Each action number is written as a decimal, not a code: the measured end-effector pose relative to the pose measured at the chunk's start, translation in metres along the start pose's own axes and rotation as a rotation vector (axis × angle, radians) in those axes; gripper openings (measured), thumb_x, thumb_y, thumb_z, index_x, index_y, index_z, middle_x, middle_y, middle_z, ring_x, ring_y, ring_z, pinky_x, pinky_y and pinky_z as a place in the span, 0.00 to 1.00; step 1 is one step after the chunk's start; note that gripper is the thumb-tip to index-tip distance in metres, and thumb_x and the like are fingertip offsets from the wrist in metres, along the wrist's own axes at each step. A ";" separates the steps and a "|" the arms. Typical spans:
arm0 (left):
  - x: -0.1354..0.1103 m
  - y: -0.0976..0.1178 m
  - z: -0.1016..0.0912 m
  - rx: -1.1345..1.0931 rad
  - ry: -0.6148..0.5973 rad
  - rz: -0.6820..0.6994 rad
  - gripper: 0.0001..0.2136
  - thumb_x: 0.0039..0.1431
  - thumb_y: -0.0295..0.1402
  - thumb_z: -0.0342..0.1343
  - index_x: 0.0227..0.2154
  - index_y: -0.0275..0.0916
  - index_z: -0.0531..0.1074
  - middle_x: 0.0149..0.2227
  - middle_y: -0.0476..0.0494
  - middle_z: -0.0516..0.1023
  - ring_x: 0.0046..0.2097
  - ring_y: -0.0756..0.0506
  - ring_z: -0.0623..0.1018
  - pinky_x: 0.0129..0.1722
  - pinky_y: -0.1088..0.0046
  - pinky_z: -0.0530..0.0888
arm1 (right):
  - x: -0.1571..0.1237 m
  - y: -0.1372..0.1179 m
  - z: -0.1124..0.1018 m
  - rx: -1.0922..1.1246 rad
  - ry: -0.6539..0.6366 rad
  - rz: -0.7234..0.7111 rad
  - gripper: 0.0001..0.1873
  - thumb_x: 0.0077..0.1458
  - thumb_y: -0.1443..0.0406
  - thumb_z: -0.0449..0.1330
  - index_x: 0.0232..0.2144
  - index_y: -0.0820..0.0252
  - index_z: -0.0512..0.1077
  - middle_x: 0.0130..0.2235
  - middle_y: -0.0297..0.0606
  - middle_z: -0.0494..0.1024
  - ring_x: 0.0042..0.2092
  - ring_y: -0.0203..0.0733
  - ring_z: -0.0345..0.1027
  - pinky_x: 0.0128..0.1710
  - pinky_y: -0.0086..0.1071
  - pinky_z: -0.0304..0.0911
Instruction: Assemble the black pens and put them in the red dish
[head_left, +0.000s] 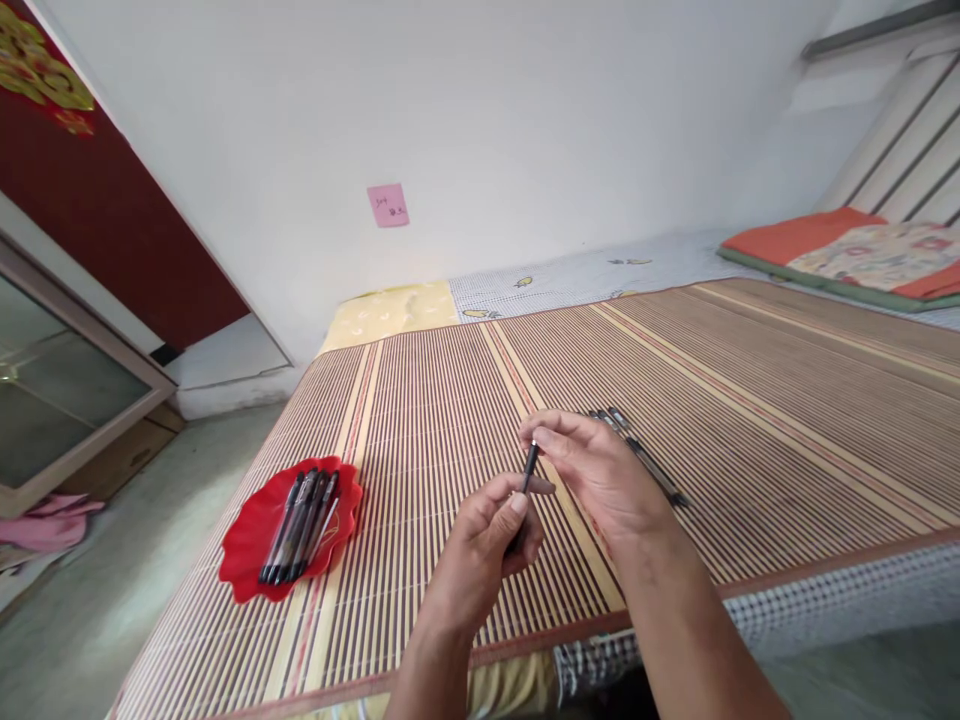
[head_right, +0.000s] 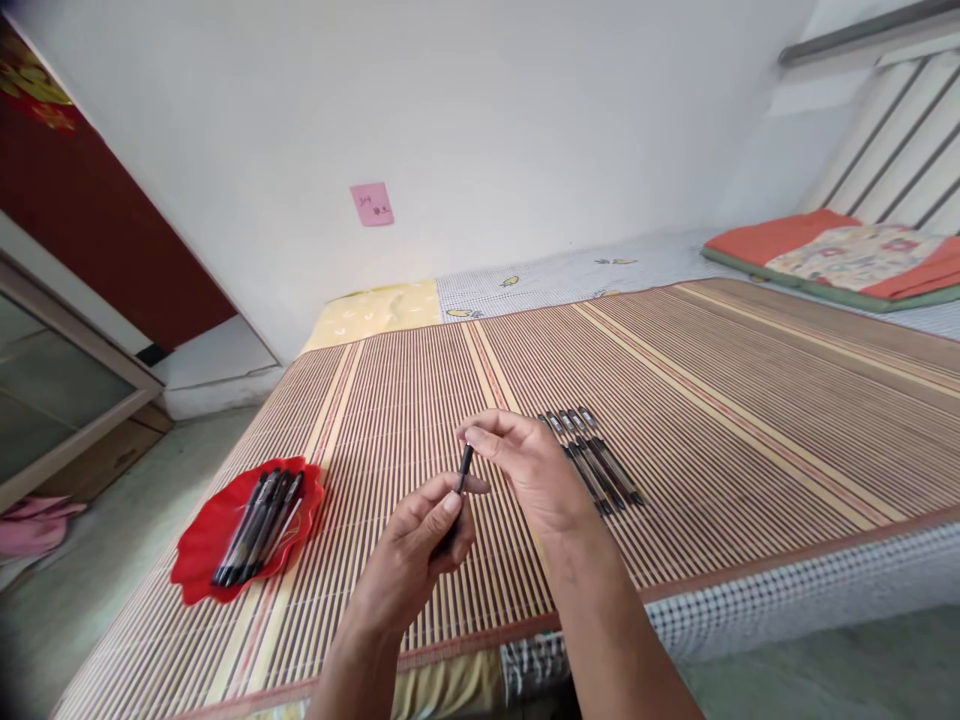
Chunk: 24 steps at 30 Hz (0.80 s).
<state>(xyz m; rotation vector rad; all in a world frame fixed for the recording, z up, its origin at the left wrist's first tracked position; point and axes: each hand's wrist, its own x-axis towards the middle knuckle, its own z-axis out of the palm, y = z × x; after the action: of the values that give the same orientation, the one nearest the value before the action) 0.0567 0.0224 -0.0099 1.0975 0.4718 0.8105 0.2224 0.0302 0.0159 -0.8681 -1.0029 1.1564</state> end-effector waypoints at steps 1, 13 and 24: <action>0.000 0.000 0.000 0.012 0.001 -0.005 0.15 0.70 0.42 0.56 0.48 0.34 0.74 0.22 0.55 0.64 0.22 0.55 0.55 0.22 0.76 0.49 | 0.001 0.000 -0.001 -0.010 0.003 -0.010 0.09 0.52 0.57 0.72 0.30 0.55 0.80 0.36 0.34 0.78 0.41 0.39 0.69 0.48 0.35 0.63; -0.001 0.000 -0.001 0.034 0.013 -0.019 0.15 0.70 0.42 0.56 0.49 0.35 0.74 0.23 0.55 0.64 0.22 0.55 0.55 0.22 0.76 0.49 | -0.003 -0.008 -0.006 -0.095 -0.046 -0.038 0.08 0.59 0.59 0.65 0.39 0.50 0.83 0.47 0.39 0.83 0.55 0.49 0.72 0.61 0.46 0.60; -0.001 0.001 -0.002 0.038 -0.002 -0.021 0.14 0.71 0.41 0.55 0.49 0.35 0.74 0.23 0.55 0.65 0.23 0.54 0.56 0.22 0.75 0.49 | -0.002 -0.006 -0.008 -0.077 -0.047 -0.049 0.10 0.62 0.56 0.64 0.40 0.51 0.83 0.48 0.39 0.82 0.56 0.48 0.71 0.61 0.45 0.58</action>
<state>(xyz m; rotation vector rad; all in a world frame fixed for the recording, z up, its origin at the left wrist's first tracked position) 0.0548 0.0232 -0.0096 1.1268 0.4980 0.7851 0.2314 0.0272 0.0188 -0.8762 -1.1075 1.1068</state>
